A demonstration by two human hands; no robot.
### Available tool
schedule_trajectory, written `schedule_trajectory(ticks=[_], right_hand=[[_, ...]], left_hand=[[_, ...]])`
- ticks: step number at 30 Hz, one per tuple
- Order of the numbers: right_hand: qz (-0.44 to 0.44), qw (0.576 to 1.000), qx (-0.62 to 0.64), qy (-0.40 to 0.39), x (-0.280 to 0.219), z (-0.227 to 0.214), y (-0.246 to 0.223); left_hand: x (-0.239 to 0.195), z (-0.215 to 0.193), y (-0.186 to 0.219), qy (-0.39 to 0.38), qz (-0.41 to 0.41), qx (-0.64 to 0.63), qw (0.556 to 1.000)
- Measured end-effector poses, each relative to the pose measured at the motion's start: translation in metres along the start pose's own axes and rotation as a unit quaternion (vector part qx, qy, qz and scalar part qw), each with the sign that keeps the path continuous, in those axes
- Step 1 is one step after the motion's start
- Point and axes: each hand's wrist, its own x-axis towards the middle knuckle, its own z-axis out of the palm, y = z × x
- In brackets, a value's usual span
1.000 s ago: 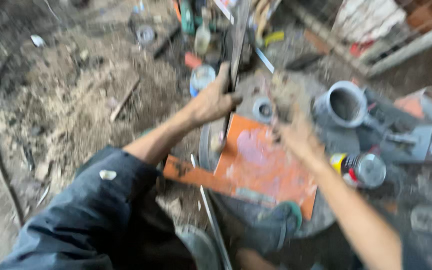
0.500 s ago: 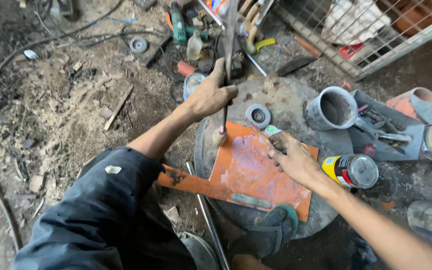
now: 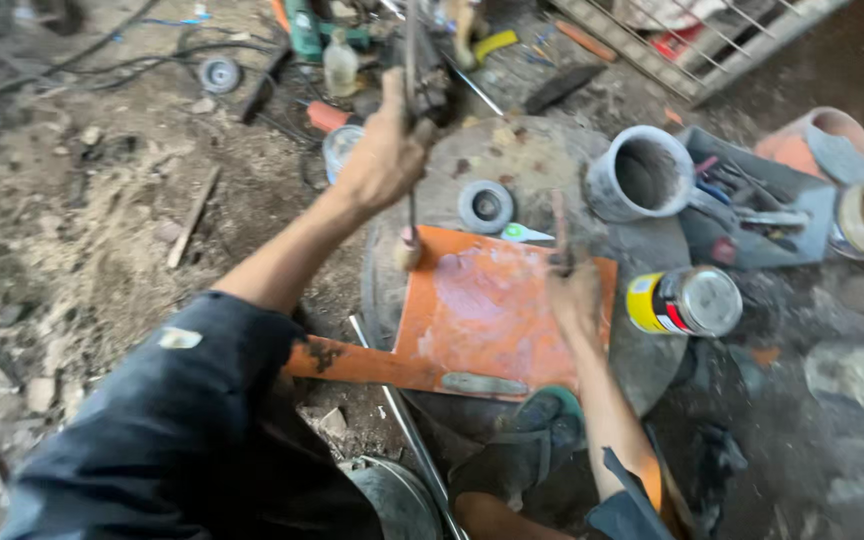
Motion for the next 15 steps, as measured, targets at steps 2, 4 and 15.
schedule_trajectory(ticks=[2,4,15], right_hand=[[0.007,0.993,-0.099,0.069,0.011,-0.019,0.047],[-0.007,0.986,-0.145,0.086,0.011,-0.039,0.087],[0.064,0.997,0.0,0.047,-0.038,-0.025,0.047]], left_hand=[[0.001,0.0,0.002,0.006,0.029,0.005,1.0],[0.006,-0.009,0.01,-0.004,0.009,-0.016,1.0],[0.053,0.055,0.049,0.01,0.051,-0.02,0.998]])
